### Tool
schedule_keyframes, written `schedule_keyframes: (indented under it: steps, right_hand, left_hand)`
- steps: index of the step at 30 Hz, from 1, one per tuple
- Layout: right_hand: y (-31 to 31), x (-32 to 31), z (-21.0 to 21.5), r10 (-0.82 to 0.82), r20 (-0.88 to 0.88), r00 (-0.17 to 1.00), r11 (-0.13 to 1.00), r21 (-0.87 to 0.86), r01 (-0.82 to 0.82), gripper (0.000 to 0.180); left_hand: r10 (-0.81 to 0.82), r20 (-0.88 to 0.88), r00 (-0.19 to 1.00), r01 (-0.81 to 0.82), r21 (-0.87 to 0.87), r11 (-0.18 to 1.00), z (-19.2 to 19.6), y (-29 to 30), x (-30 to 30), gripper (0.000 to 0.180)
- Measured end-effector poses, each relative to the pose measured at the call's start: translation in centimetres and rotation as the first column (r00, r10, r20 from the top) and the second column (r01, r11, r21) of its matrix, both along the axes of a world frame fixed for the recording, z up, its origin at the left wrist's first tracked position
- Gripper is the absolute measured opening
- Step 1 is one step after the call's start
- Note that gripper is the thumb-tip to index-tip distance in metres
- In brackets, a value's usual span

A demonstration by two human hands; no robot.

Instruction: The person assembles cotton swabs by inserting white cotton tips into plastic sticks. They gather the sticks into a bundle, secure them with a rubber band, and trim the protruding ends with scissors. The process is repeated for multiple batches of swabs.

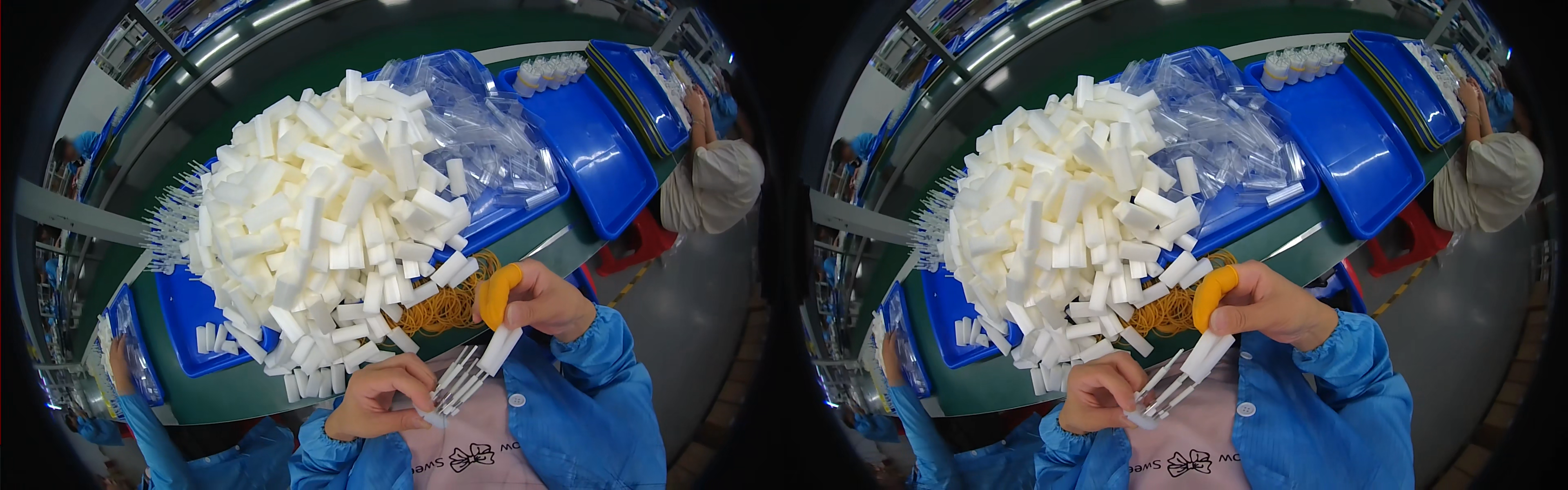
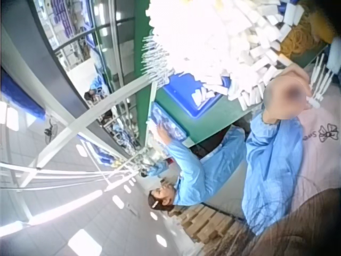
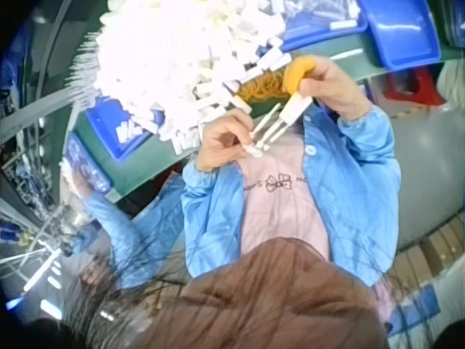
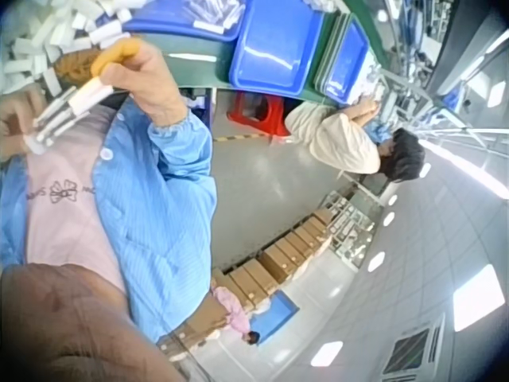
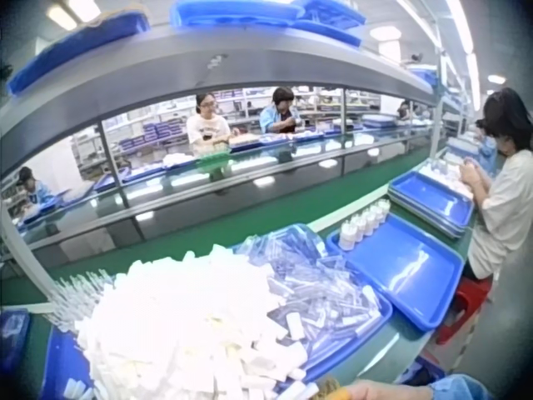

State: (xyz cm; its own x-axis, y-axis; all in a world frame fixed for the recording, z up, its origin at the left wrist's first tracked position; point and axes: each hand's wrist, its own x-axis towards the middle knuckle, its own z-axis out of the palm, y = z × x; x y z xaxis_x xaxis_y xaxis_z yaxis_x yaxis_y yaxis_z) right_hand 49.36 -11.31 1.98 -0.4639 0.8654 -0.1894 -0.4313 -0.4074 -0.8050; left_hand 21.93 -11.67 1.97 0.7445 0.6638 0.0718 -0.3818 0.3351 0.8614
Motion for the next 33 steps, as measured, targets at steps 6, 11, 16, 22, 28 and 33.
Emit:
schedule_keyframes:
  steps: [6,11,16,22,28,33]
  right_hand:
    - [0.0,-0.6,0.4,0.033,0.035,0.999,0.999,0.008,-0.033,0.019]
    - [-0.3,-0.9,1.5,-0.088,0.314,0.945,0.975,0.222,0.017,0.015]
    - [-1.1,-0.8,2.3,-0.306,0.319,0.897,0.902,0.397,0.167,0.014]
    - [-1.2,-1.7,2.2,-0.227,0.155,0.962,0.964,0.174,0.2,0.015]
    - [-0.9,-2.2,2.6,-0.2,0.361,0.911,0.912,0.408,0.038,0.02]
    - [-1.0,-2.2,1.6,-0.229,0.379,0.897,0.848,0.53,-0.008,0.021]
  left_hand:
    - [0.014,-0.063,0.998,-0.01,0.064,0.998,0.1,0.2,0.2,0.021]
    - [0.115,-0.216,0.97,-0.065,0.228,0.972,0.6,0.1,0.5,0.022]
    - [0.253,-0.232,0.939,-0.189,0.265,0.946,0.5,-0.5,0.8,0.024]
    - [0.295,-0.189,0.937,-0.224,0.326,0.918,0.0,-0.7,1.0,0.024]
    - [0.433,-0.277,0.858,-0.297,0.42,0.857,0.3,-1.3,1.2,0.017]
    - [0.433,-0.234,0.87,-0.301,0.444,0.844,-0.2,-1.2,1.1,0.022]
